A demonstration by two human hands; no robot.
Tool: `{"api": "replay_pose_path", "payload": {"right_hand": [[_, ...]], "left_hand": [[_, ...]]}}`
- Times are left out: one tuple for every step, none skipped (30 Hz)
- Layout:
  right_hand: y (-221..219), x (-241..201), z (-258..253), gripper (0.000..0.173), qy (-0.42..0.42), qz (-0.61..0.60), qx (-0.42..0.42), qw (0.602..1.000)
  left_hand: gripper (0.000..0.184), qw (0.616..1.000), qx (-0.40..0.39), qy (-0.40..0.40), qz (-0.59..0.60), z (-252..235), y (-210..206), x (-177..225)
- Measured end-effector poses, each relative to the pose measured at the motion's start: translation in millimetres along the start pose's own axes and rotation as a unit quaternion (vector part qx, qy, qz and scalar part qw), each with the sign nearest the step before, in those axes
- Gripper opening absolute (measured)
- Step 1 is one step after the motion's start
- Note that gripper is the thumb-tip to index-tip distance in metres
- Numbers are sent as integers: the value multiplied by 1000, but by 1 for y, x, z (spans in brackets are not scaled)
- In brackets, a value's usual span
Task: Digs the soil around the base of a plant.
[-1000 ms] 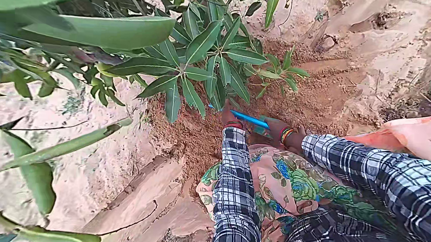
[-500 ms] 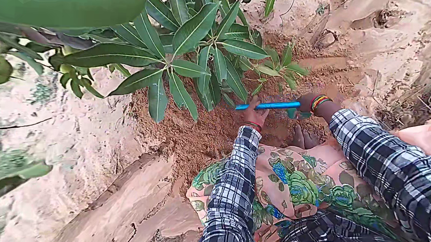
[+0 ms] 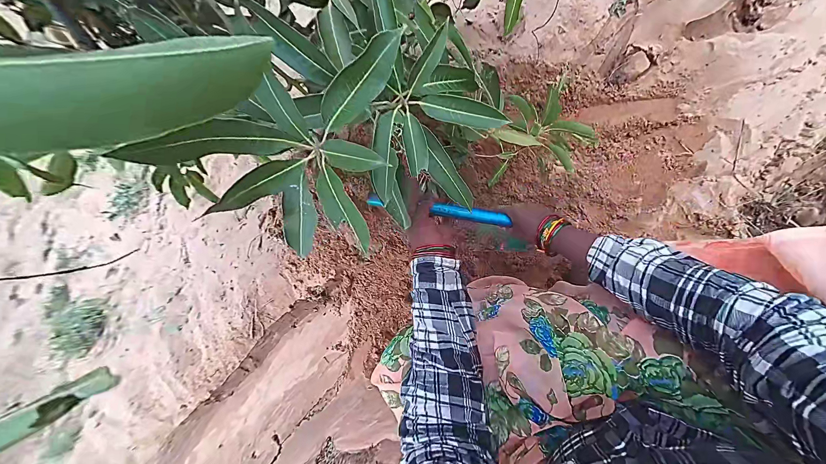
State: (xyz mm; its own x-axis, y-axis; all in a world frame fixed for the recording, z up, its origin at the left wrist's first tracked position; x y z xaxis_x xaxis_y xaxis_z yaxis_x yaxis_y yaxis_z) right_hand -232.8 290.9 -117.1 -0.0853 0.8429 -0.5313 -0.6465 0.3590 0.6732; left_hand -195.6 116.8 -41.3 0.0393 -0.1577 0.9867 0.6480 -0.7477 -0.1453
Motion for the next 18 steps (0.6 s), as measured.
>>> {"api": "replay_pose_path", "payload": {"right_hand": [[4,11,-2,49,-13,46,1,999],[11,24,-4,44,-28,85,1,996],[21,37,-5,38,-43,110,2,993],[32,49,-7,31,-52,122,1,991],[44,60,-9,25,-61,132,-3,989],[57,71,-10,23,-77,146,-13,986],[71,82,-9,24,-102,162,-19,981],[83,97,-8,25,-133,173,-10,976],[94,111,-3,27,-169,175,1,970],[103,124,5,28,-201,176,14,964],[109,137,11,29,-225,172,26,959],[111,151,15,29,-241,171,34,955],[110,166,15,29,-251,169,36,952],[105,179,13,30,-261,164,30,951],[97,187,11,31,-267,158,21,950],[87,191,10,31,-268,150,16,951],[76,191,10,31,-265,139,16,954],[66,189,9,31,-258,129,24,957]], "left_hand": [[42,998,25,57,13,-1,1,-14],[39,992,38,117,25,1,-1,-25],[39,985,36,165,39,5,-5,-34],[41,979,24,194,58,12,-12,-38],[41,975,3,208,76,19,-20,-41],[41,972,-34,213,91,25,-30,-42],[41,969,-77,213,103,31,-40,-44],[41,963,-114,214,115,38,-51,-48],[43,956,-155,219,121,45,-61,-55],[44,946,-190,229,126,54,-69,-64],[46,937,-211,246,128,64,-76,-73],[46,931,-220,263,123,74,-82,-84],[47,926,-232,275,113,82,-87,-95],[49,919,-249,287,104,87,-90,-104],[50,915,-254,298,99,89,-92,-110],[49,916,-243,305,90,88,-92,-115],[49,919,-231,307,84,85,-92,-118],[48,921,-219,309,84,81,-90,-119]]}}
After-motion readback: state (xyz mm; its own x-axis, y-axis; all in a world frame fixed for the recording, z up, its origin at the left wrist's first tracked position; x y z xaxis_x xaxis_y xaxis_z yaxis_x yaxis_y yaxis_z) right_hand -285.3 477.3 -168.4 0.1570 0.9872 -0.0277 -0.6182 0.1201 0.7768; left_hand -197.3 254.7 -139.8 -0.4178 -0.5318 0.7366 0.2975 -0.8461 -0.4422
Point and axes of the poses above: each hand's wrist, its own z-axis away from the middle knuckle, its own y-axis out of the back of the hand, x = y × z, the point moved 4 cm from there along -z, towards the middle knuckle, and after that the axes turned 11 degrees about -y, right-handed, at the moved point
